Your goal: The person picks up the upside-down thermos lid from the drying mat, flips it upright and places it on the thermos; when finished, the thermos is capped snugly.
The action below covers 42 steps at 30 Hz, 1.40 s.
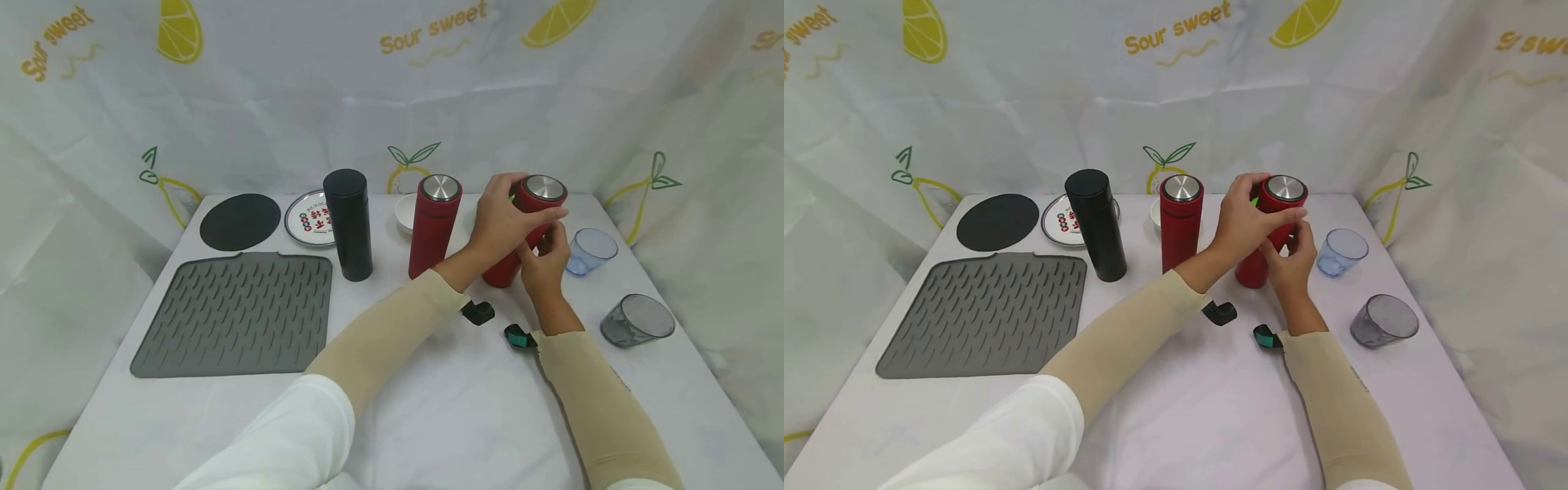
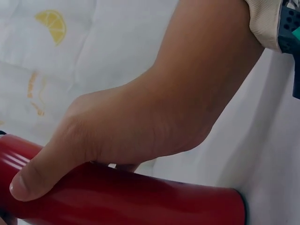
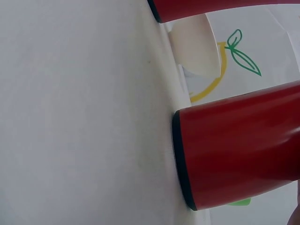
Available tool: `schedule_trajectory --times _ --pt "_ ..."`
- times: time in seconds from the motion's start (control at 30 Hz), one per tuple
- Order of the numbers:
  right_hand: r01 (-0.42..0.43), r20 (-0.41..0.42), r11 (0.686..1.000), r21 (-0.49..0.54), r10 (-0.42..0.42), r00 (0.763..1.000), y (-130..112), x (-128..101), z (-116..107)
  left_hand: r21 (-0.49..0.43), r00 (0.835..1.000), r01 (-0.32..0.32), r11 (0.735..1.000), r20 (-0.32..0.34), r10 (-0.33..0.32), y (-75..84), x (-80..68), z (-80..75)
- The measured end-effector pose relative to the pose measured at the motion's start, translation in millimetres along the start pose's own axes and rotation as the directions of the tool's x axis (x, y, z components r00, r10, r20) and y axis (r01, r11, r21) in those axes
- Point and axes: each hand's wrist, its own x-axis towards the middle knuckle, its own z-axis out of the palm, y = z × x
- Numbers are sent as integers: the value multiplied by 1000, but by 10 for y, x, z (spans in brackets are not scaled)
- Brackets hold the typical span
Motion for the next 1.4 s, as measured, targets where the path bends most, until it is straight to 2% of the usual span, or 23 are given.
schedule_trajectory --times 0.17,0.4,0.5,0.63,0.77,0.87,1.0,1.17,1.23,1.4 --pt "21 6 1000 -22 -21 1000 -13 -12 16 36 1000 -15 999 -16 16 9 -28 7" --pt "10 9 999 -47 -9 1000 -21 -3 16 46 1000 -20 999 25 19 4 -2 -47" --pt "-8 2 999 -49 8 1000 -19 -8 -1 18 999 -13 1000 51 12 7 22 -47" --pt "-26 2 999 -41 26 1000 -23 -16 -10 -57 993 46 997 112 -39 3 28 -58" --pt "-38 9 998 -44 39 999 -41 -18 9 -118 974 80 990 220 -52 -24 33 -91" --pt "-44 11 998 -45 45 999 -49 -19 24 -133 964 92 987 259 -55 -52 53 -118" --pt "-39 17 998 -49 39 999 -41 -24 33 -140 973 133 981 208 -102 -68 65 -122" --pt "-31 14 999 -27 32 999 -17 -11 43 -136 990 89 987 124 -72 -67 46 -74" --pt "-26 5 1000 -15 26 1000 -4 -1 43 -130 993 71 989 108 -57 -70 33 -54" --pt "-24 -17 1000 3 24 1000 21 7 38 -160 992 82 984 107 -65 -87 10 -34"
